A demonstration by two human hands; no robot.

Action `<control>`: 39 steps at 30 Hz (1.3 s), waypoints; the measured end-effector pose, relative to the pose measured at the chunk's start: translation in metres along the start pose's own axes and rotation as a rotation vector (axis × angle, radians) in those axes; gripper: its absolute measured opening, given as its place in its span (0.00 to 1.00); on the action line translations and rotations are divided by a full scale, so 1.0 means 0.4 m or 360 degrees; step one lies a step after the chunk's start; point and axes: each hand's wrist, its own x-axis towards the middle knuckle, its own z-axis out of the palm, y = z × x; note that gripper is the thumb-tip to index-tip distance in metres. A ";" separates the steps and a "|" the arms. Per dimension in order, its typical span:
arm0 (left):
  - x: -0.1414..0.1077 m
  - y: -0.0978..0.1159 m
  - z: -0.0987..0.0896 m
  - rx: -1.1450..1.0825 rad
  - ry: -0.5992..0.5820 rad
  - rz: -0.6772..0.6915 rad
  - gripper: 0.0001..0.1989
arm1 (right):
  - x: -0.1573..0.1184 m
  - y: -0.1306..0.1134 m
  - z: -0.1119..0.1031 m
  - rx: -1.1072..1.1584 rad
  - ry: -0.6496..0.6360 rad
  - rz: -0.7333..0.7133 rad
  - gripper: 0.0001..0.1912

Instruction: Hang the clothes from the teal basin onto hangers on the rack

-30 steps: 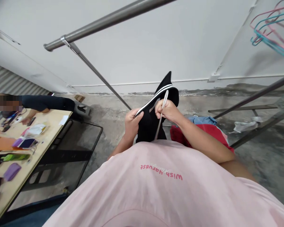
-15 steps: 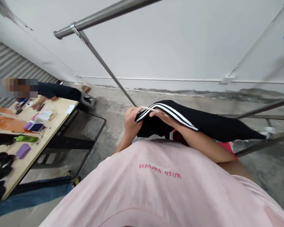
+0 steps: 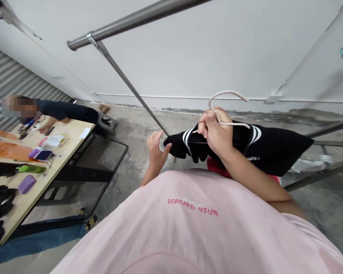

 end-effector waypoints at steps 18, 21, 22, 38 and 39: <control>0.016 0.094 0.017 -0.2048 -0.1512 -0.0913 0.32 | -0.016 0.006 0.009 0.0429 -0.0572 0.1036 0.22; 0.008 0.065 0.016 -0.2192 -0.1183 -0.1210 0.32 | -0.017 0.008 -0.008 0.0368 -0.0633 0.1105 0.28; 0.011 0.053 0.006 -0.2194 -0.1055 -0.1260 0.32 | -0.021 0.009 -0.018 0.0293 -0.0639 0.1094 0.30; 0.246 -0.011 -0.238 -0.1686 -0.0048 -0.0685 0.26 | -0.323 0.125 -0.377 -0.0055 0.0302 0.1520 0.30; 0.269 -0.016 -0.237 -0.1698 -0.0003 -0.0684 0.25 | -0.329 0.126 -0.380 -0.0051 0.0335 0.1508 0.30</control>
